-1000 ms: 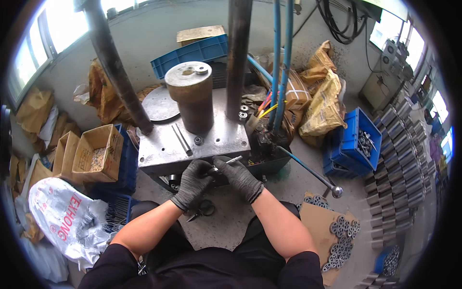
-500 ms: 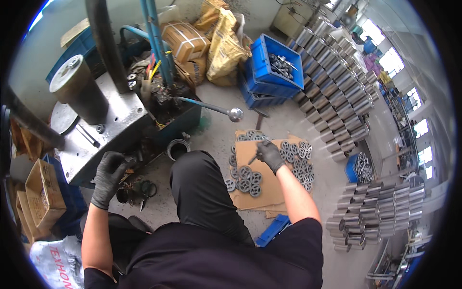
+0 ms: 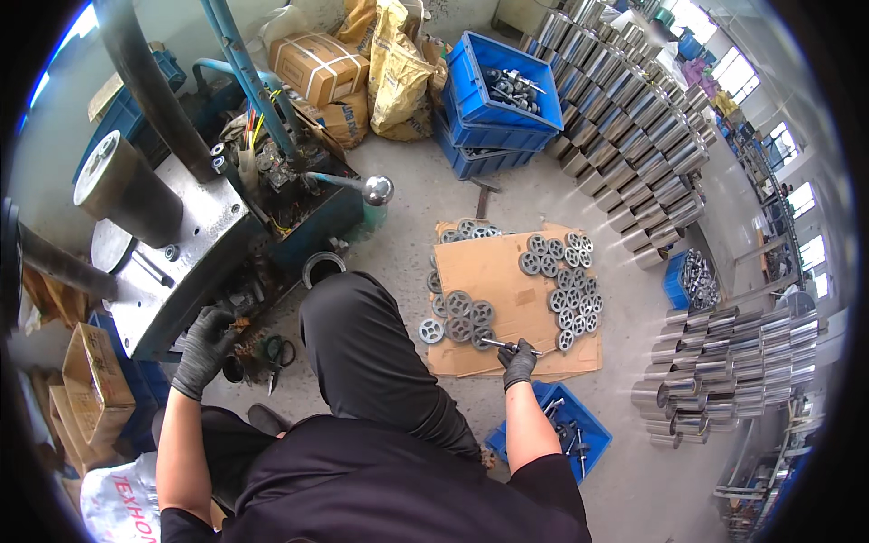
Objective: Using a hydraulic press to assemble or shape metal components in an industrial workshop.
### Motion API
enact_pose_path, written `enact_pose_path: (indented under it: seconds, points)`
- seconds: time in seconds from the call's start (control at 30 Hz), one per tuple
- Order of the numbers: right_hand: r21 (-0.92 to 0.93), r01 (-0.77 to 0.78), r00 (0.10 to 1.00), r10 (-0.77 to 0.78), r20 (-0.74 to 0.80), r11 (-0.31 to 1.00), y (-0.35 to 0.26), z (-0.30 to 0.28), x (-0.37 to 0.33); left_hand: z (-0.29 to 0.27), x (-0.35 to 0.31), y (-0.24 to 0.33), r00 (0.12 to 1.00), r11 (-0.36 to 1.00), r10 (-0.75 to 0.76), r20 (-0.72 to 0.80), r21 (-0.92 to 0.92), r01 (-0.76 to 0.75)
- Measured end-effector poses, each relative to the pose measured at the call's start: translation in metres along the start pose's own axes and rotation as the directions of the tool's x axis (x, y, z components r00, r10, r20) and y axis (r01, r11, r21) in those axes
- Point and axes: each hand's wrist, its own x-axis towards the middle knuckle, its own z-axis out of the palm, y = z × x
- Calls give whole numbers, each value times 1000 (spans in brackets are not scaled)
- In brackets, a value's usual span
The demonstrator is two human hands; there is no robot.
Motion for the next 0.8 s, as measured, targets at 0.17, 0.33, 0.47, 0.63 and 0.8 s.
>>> enact_pose_path:
  seconds: [0.17,0.33,0.47,0.63,0.8]
  points:
    - [128,-28,1000,27,4,991,8,-2,4,0,-4,6,999,997,-16,51,75,12]
    - [-196,549,821,-481,309,812,46,-29,8,3,-5,3,984,986,-46,171,168,17]
    - [-324,824,552,-530,644,465,61,-19,-33,0,-12,-10,979,977,-53,198,211,10]
    - [-336,641,753,-479,451,690,68,-30,0,10,-6,-17,972,974,-40,231,225,-14]
    - [-336,739,646,-472,600,584,89,-22,-9,2,-17,-29,968,939,-33,247,341,-55]
